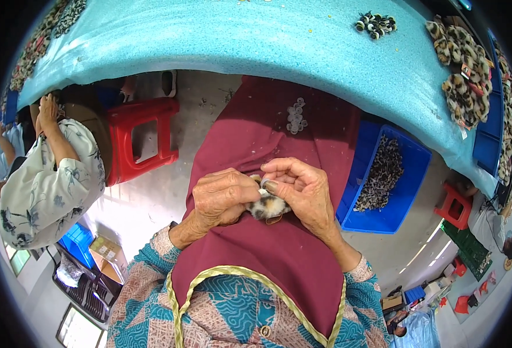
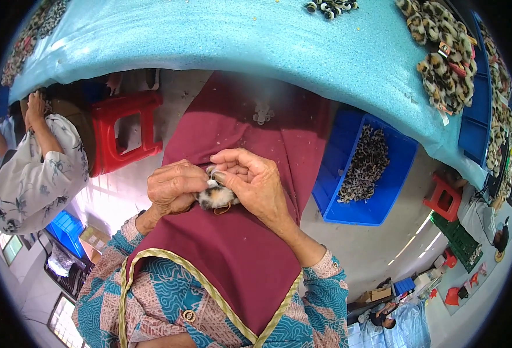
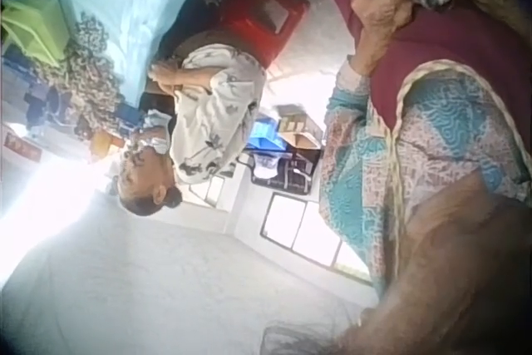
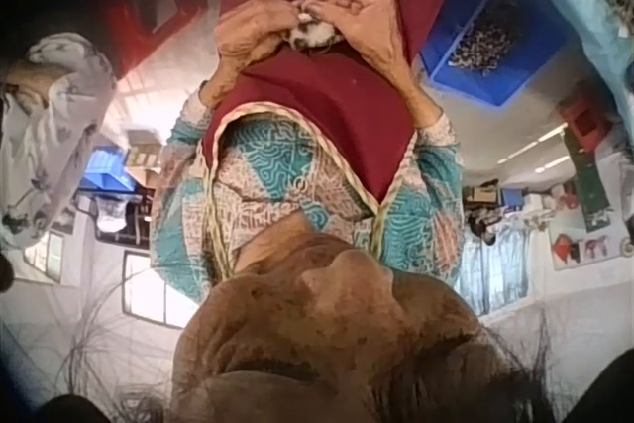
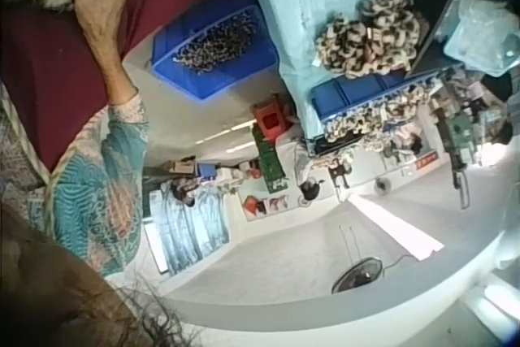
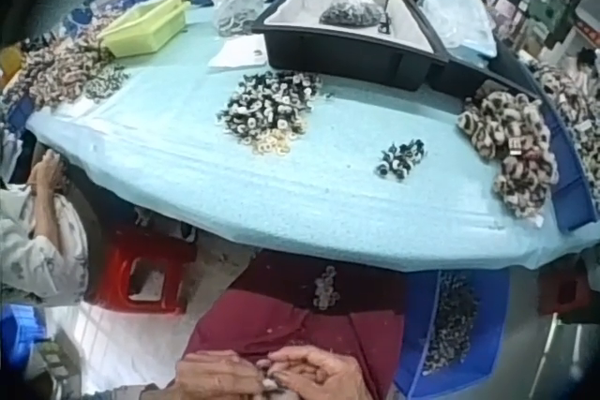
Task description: The person attaches plastic eyes to small stuffed plush toys by hand.
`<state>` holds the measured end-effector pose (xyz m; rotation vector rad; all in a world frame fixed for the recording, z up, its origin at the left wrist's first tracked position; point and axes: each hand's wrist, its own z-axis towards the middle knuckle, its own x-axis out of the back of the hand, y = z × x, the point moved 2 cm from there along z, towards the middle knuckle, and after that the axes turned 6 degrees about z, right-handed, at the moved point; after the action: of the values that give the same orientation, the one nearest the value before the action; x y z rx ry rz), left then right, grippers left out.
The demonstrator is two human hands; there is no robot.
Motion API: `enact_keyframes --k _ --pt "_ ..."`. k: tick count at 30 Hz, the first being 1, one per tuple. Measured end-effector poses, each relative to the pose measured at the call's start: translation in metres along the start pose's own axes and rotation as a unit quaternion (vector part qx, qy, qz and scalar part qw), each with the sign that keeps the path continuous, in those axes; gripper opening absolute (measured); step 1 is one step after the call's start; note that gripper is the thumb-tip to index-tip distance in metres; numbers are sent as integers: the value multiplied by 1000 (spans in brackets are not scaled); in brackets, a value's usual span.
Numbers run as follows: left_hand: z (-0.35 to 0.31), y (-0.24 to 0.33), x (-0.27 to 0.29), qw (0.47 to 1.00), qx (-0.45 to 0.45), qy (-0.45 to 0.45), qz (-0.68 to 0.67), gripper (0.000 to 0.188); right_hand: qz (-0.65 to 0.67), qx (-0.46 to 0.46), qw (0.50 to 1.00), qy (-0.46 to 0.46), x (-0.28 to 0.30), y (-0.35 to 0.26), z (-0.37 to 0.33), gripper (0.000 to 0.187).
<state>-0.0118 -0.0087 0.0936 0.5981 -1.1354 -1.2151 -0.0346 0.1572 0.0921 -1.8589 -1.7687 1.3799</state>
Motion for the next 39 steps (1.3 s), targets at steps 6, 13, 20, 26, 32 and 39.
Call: enact_keyframes --k 6,13,20,26,32,39 --pt "-1 0 1 1000 26 8 6 24 -15 14 1000 -8 2 2 -1 25" --pt "-1 -2 -1 999 49 13 -5 25 -62 72 996 4 0 3 -1 23" --pt "0 -3 -5 998 66 9 18 24 -132 113 985 20 3 -3 -3 19" --pt "-2 -3 -11 967 246 34 -65 23 -92 114 989 37 3 2 0 17" --pt "-7 -15 -11 914 395 -14 -93 25 -4 74 997 28 10 29 19 17" --pt "-9 -51 -13 865 480 -65 -129 23 -151 96 978 108 15 39 44 19"
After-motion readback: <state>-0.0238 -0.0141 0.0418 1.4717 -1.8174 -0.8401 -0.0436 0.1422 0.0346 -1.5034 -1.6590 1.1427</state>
